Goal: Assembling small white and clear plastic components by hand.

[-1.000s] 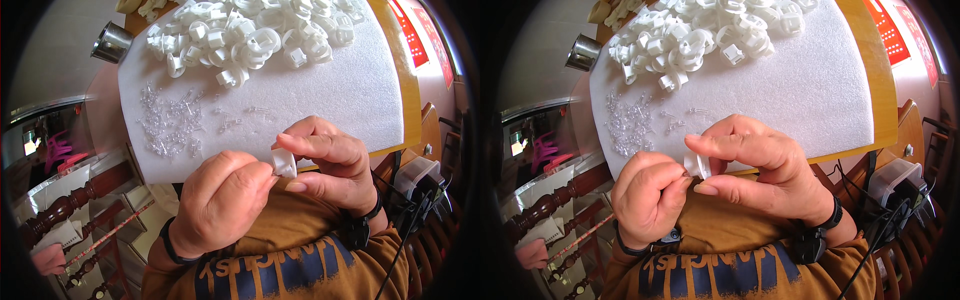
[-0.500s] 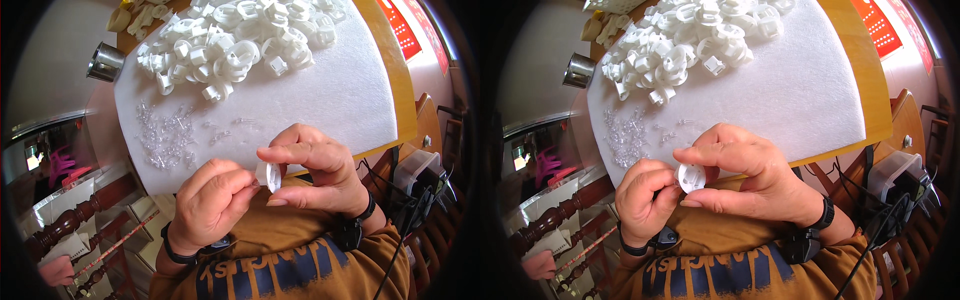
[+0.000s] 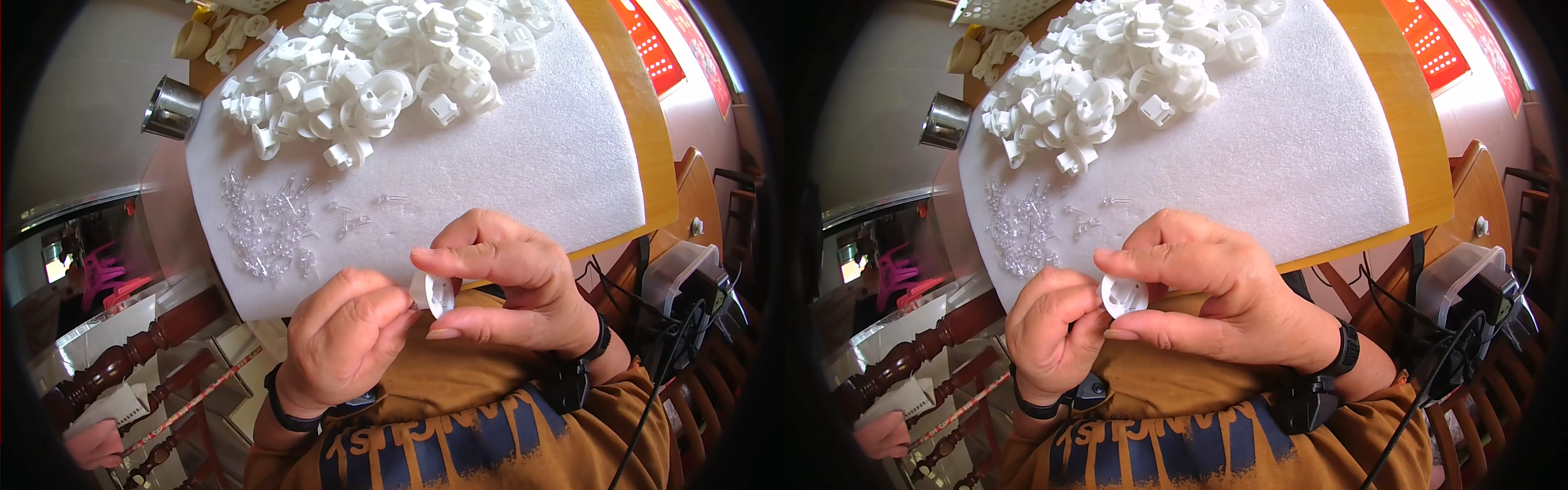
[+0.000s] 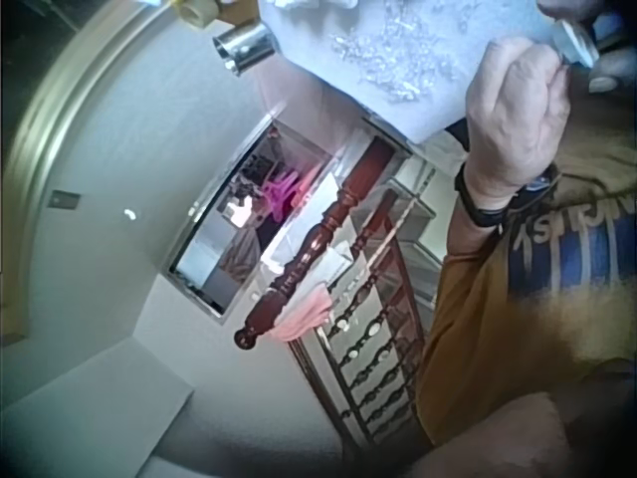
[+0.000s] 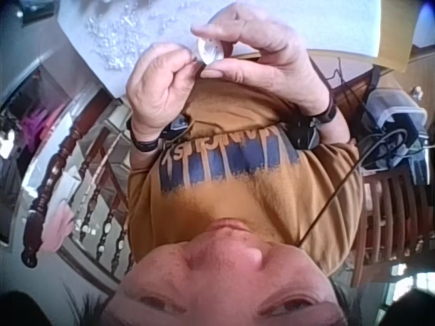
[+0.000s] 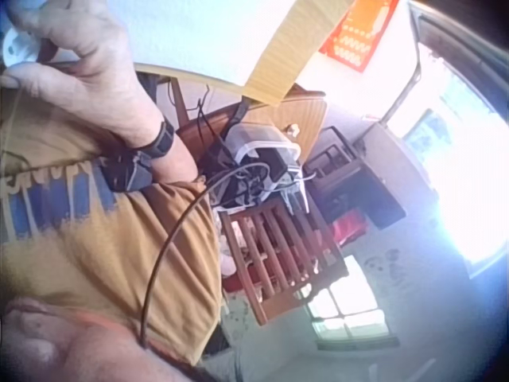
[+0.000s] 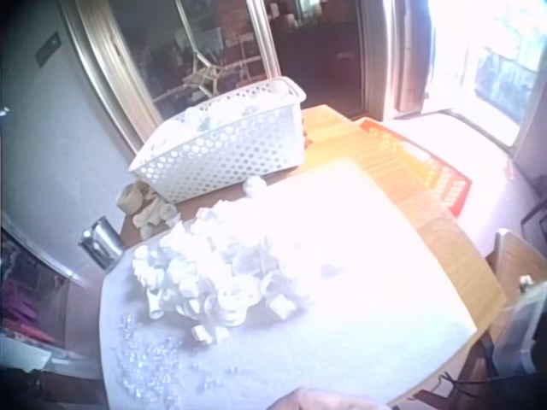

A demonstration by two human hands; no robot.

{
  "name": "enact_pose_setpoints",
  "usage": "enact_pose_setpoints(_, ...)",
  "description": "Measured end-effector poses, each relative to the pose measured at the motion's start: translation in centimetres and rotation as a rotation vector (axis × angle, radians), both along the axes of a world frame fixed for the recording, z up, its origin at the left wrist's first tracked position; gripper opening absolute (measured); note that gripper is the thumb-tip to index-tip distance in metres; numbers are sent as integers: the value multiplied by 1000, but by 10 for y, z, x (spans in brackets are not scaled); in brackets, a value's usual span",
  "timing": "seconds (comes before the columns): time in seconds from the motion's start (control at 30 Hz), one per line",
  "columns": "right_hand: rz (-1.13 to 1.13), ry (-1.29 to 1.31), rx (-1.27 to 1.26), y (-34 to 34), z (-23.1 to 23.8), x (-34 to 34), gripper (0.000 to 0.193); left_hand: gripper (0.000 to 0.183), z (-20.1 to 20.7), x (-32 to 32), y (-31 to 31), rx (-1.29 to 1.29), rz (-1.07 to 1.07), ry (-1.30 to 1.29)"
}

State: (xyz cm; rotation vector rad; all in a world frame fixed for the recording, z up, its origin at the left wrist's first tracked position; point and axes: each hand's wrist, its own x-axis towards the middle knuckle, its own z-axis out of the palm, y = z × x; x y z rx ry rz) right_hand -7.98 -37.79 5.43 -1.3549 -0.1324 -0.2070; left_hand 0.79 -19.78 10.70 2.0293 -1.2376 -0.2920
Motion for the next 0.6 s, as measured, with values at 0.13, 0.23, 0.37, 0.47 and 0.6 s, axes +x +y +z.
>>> enact_pose_setpoints(0.13, -1, -18, 9, 2, 1, 0, 49, 22, -1, -3, 1, -21, 12, 4)
enact_pose_setpoints(0.23, 5, 1, 2, 3, 3, -1, 49, 22, 1, -2, 1, -28, 18, 18)
enact_pose_setpoints(0.37, 34, 105, 134, 3, 3, -5, 52, 21, 2, -2, -3, -39, 17, 26)
enact_pose_setpoints(0.47, 46, 121, 152, 2, 2, -5, 51, 21, 2, -2, -2, -46, 14, 41)
enact_pose_setpoints(0.6, 76, 126, 197, 0, 0, -4, 50, 21, 1, 0, -3, -59, 6, 58)
